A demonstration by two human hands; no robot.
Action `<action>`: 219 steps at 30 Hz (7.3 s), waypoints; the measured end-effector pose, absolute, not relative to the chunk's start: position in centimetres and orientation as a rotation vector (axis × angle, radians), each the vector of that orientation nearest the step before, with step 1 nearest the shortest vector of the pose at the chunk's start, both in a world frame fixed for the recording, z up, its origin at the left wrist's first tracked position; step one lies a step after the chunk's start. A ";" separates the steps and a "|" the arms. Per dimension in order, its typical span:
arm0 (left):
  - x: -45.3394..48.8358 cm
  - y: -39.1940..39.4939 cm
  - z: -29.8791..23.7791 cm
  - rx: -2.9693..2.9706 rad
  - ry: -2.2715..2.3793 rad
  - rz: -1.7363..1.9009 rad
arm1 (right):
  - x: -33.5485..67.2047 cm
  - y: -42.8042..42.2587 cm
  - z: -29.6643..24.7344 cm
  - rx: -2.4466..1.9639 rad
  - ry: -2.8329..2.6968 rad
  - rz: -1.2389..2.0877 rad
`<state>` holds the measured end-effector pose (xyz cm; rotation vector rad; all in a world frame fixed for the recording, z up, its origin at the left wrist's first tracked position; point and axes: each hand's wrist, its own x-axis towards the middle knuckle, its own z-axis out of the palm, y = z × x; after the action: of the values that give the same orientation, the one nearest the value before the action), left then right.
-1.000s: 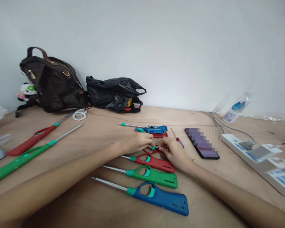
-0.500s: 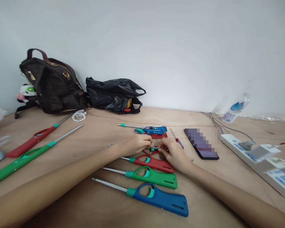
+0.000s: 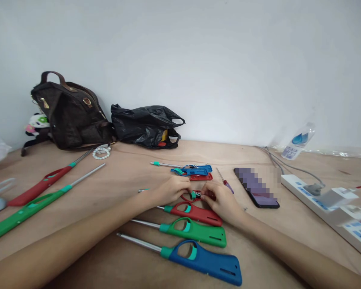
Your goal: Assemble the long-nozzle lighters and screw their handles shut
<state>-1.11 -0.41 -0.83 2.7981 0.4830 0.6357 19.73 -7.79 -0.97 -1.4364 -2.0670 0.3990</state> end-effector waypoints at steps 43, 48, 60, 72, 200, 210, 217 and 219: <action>-2.2 -1.2 -0.4 2.480 0.775 0.691 | 22.2 -6.9 0.1 -1.320 -2.138 0.663; -2.0 -0.9 -1.2 2.430 0.844 0.682 | 21.5 -7.3 0.3 -1.235 -2.341 0.358; -1.7 -0.8 -1.7 2.306 0.903 0.672 | 21.1 -7.5 -0.7 -1.165 -2.427 0.114; -1.5 -0.8 -1.8 2.273 0.866 0.680 | 21.1 -7.4 -1.2 -1.159 -2.427 0.083; -3.3 -2.8 0.0 3.142 0.760 0.560 | 22.4 -7.0 -0.7 -1.327 -2.161 0.539; -2.9 -2.7 -0.2 3.149 0.808 0.508 | 22.4 -6.9 -0.9 -1.337 -2.134 0.556; -3.3 -1.6 -0.1 3.375 0.586 0.454 | 22.9 -5.9 0.1 -1.207 -2.288 0.779; -3.6 -1.4 0.1 3.457 0.527 0.507 | 22.9 -5.7 0.3 -1.184 -2.326 0.832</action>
<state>-3.61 -1.42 0.10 3.4572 0.5271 0.5073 22.91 -5.67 0.31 -1.1843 -2.3264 0.8316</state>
